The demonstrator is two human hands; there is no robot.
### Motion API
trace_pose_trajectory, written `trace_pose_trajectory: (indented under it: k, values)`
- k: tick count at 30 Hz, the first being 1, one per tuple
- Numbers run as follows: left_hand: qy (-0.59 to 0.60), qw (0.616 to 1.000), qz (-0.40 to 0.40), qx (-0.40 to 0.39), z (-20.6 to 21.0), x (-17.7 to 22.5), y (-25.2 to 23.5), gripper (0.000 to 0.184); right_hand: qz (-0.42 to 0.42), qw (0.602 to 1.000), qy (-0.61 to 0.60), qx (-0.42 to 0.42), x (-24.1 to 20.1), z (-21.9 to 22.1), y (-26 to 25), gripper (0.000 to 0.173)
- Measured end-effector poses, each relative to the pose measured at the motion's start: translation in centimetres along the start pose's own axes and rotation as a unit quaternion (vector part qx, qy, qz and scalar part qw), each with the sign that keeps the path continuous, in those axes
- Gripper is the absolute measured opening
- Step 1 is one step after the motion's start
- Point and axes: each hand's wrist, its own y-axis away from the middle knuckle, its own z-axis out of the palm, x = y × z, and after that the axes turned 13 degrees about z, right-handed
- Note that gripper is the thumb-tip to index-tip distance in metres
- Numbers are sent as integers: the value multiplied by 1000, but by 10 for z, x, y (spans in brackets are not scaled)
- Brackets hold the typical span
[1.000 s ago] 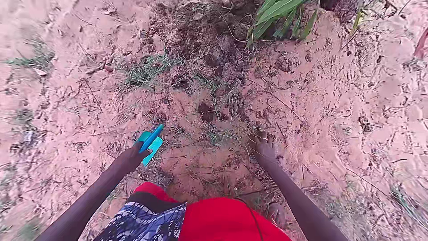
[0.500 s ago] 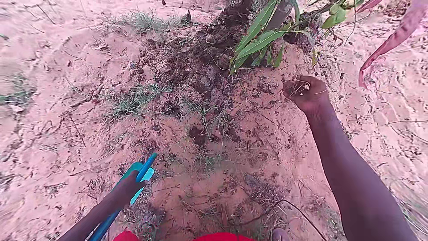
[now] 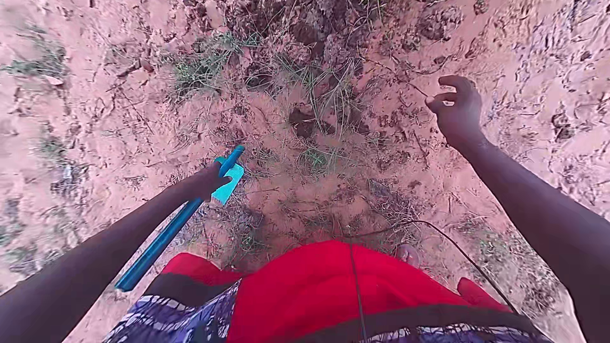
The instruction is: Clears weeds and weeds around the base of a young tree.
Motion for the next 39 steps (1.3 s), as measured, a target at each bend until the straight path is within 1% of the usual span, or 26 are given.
trace_pose_trajectory:
  k: [1,3,6,7,9,11,12,13,15,17,19,21,22,24,26,28,29,30,31,32,33,34,35,36,38,39]
  values:
    - [-1,1000,-1,-4,-1,-3,-3,48,0,999,36,-33,16,7,17,38]
    - [7,1000,-9,-16,-7,-5,-4,46,-9,991,93,-99,42,18,45,26]
    - [-26,999,-17,-26,-22,-5,-3,47,-44,971,154,-179,71,27,82,22]
    - [-34,999,-20,-31,-22,-6,-3,48,-45,961,171,-214,81,32,94,23]
    - [-42,998,-25,-32,-25,-5,-5,49,-79,939,217,-254,101,48,107,30]
    - [-57,998,-26,-13,-20,-4,-7,49,-71,903,318,-279,105,70,119,47]
    - [-71,997,-23,3,-16,-6,-9,49,-80,883,369,-278,107,82,125,53]
    - [-87,996,-16,21,-11,-5,-11,49,-90,862,418,-272,109,91,130,55]
    - [-119,991,-6,64,1,-2,-10,47,-109,833,471,-269,109,98,139,56]
    - [-136,988,-5,77,1,0,-8,49,-86,846,452,-270,103,95,140,56]
    - [-133,989,3,62,-4,2,-6,53,-8,886,386,-255,89,79,129,59]
    - [-130,990,11,49,-7,1,-5,54,89,942,238,-219,77,60,110,66]
    - [-130,990,13,48,-7,0,-5,55,132,957,160,-204,64,48,97,71]
    - [-127,990,16,54,-6,-2,-6,55,197,961,29,-191,25,23,63,76]
    - [-127,990,21,64,-4,-3,-10,55,229,951,-67,-194,-25,-1,25,65]
    - [-128,990,21,63,-3,-4,-11,54,221,947,-143,-182,-79,-17,-18,48]
    - [-127,990,20,62,-3,-3,-11,54,203,952,-168,-158,-105,-23,-39,46]
    - [-127,990,19,61,-3,-3,-11,54,174,959,-192,-115,-129,-26,-59,50]
    - [-126,990,19,61,-3,-3,-11,54,142,964,-216,-65,-150,-28,-75,68]
    - [-125,990,19,61,-4,-3,-10,54,119,965,-231,-21,-166,-30,-86,93]
    - [-125,990,20,61,-4,-2,-9,54,92,971,-220,25,-175,-29,-95,110]
    - [-129,989,22,62,-5,-1,-8,53,69,979,-178,73,-178,-25,-99,117]
    - [-136,988,23,66,-5,2,-6,52,46,987,-114,104,-176,-19,-95,114]
    - [-146,986,24,72,-5,5,-4,51,20,992,-52,116,-169,-10,-85,106]
    - [-176,979,28,95,1,5,-1,46,-3,996,26,83,-141,12,-55,83]
    - [-190,975,33,111,5,2,-2,44,-5,998,26,56,-121,24,-42,73]
